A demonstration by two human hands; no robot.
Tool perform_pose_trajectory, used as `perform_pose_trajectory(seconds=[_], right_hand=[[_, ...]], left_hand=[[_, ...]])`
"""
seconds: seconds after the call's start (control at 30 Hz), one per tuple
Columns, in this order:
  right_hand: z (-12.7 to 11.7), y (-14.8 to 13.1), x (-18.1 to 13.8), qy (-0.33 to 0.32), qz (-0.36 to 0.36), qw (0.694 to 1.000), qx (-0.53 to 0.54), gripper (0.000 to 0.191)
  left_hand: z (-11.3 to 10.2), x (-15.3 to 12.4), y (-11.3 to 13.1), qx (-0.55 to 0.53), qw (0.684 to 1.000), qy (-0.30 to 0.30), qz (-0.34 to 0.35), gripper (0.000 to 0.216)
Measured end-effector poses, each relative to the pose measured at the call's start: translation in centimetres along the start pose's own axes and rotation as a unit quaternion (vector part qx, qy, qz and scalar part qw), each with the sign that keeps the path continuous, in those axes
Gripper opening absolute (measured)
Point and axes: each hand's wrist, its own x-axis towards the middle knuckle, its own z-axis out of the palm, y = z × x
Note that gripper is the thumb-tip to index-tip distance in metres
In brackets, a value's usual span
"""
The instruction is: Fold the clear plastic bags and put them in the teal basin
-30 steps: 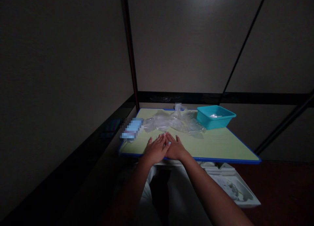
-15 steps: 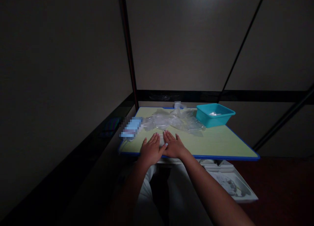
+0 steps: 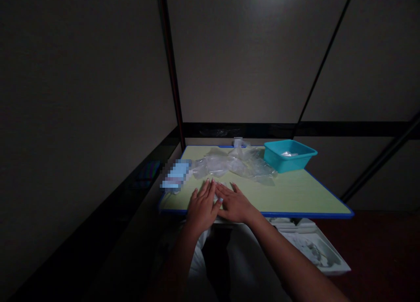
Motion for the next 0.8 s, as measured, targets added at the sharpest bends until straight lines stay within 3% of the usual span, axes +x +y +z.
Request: perform_pose_trajectory(seconds=[0.1,0.17,0.23,0.33,0.4,0.57,0.8], right_hand=[[-0.2,1.3,0.3,0.066,-0.001,0.988,0.14,0.075],[-0.9,2.5,0.8,0.154,0.076,0.945,0.278,0.065],[-2.1,3.8,1.4,0.206,0.196,0.851,0.442,0.049],[-4.2,5.5,2.3,0.169,0.309,0.677,0.647,0.026],[-5.1,6.2,2.8,0.134,0.325,0.611,0.709,0.017],[-5.0,6.3,3.6,0.076,0.337,0.56,0.753,0.016],[-4.2,3.4,2.6,0.108,0.338,0.588,0.727,0.012]], left_hand=[[-0.2,-0.1,0.0,-0.002,1.0,-0.001,0.014,0.057],[-0.4,-0.1,0.0,-0.002,0.999,0.0,0.034,0.052],[-0.5,-0.2,0.0,-0.003,0.998,-0.003,0.057,0.045],[-0.5,-0.1,-0.2,-0.011,0.997,-0.013,0.073,0.039],[-0.4,-0.1,-0.2,-0.018,0.997,-0.019,0.074,0.039],[-0.4,-0.1,-0.3,-0.025,0.997,-0.02,0.076,0.044],[-0.5,-0.2,-0.3,-0.027,0.997,-0.017,0.074,0.048]])
